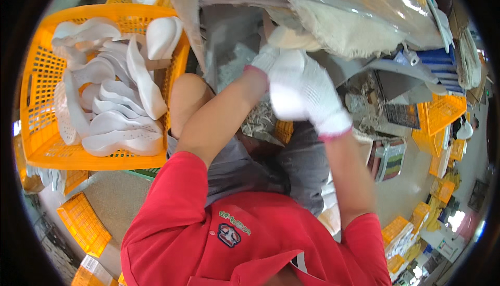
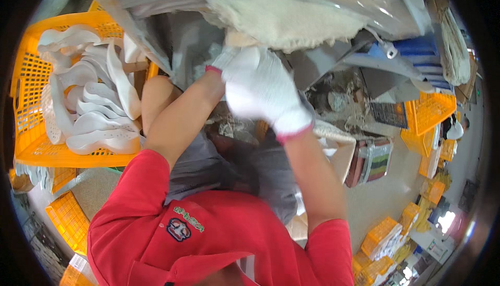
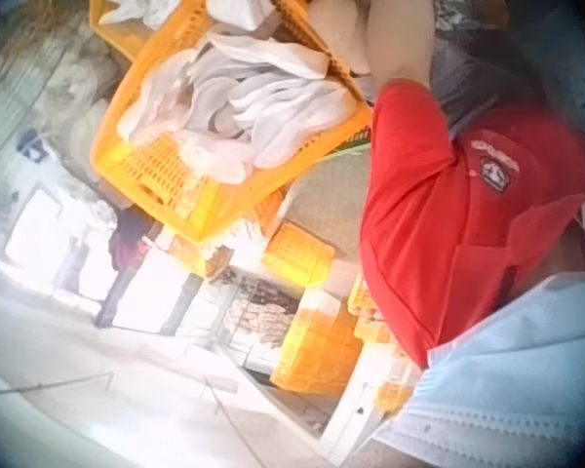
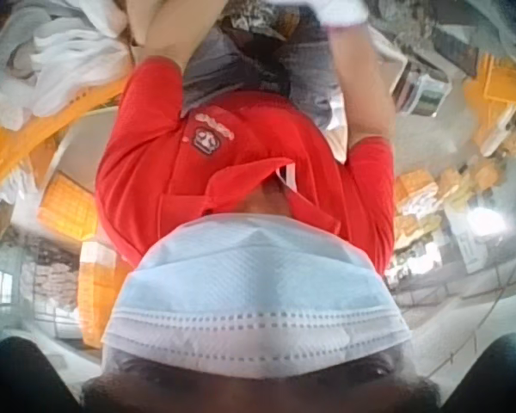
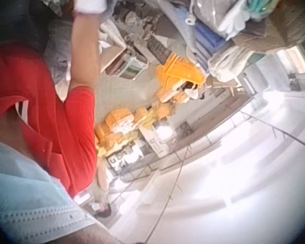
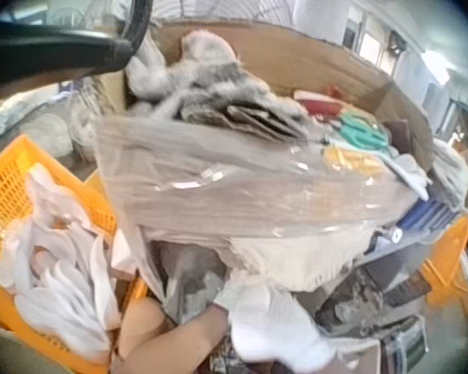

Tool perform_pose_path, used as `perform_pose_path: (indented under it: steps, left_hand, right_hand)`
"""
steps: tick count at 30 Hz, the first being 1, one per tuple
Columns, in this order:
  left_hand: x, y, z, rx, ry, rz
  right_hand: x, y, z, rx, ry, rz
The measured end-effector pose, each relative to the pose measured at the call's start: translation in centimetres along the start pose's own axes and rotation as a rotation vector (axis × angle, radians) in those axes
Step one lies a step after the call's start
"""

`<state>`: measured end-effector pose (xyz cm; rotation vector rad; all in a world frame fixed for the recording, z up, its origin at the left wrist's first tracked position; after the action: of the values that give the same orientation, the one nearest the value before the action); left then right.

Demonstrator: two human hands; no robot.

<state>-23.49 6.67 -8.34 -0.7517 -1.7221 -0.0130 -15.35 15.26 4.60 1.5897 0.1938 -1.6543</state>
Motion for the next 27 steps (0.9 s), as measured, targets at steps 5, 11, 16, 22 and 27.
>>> perform_pose_path:
  steps: [5, 11, 16, 22, 27]
  left_hand:
    - [-1.2, 0.7, -0.3, 0.0, -0.052, 0.001]
    - [-2.0, 1.9, 0.4, 0.076, -0.098, 0.033]
    - [-0.9, 0.4, -0.1, 0.128, -0.112, 0.107]
    - [-1.9, 1.8, -0.4, 0.15, -0.096, 0.012]
    - [-3.2, 3.7, -0.5, 0.603, -0.171, 0.202]
  right_hand:
    - [-0.6, 4.7, -3.3, 0.345, -0.091, 0.187]
    - [-0.5, 3.1, -3.0, 0.271, -0.222, -0.113]
    - [0.1, 0.0, -0.4, 0.368, -0.089, -0.007]
    - [0.4, -0.1, -1.6, 0.38, -0.337, -0.062]
    - [1.3, -1.3, 0.9, 0.313, -0.205, -0.081]
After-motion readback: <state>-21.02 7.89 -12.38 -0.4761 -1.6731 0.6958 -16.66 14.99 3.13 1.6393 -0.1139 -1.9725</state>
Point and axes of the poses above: each hand's wrist, its own z-axis towards the middle knuckle, its own x-axis out of the palm, y = z × x, the point moved 2 cm from there along z, towards the middle knuckle, and after that the axes turned 7 degrees about z, right-handed, at the moved point
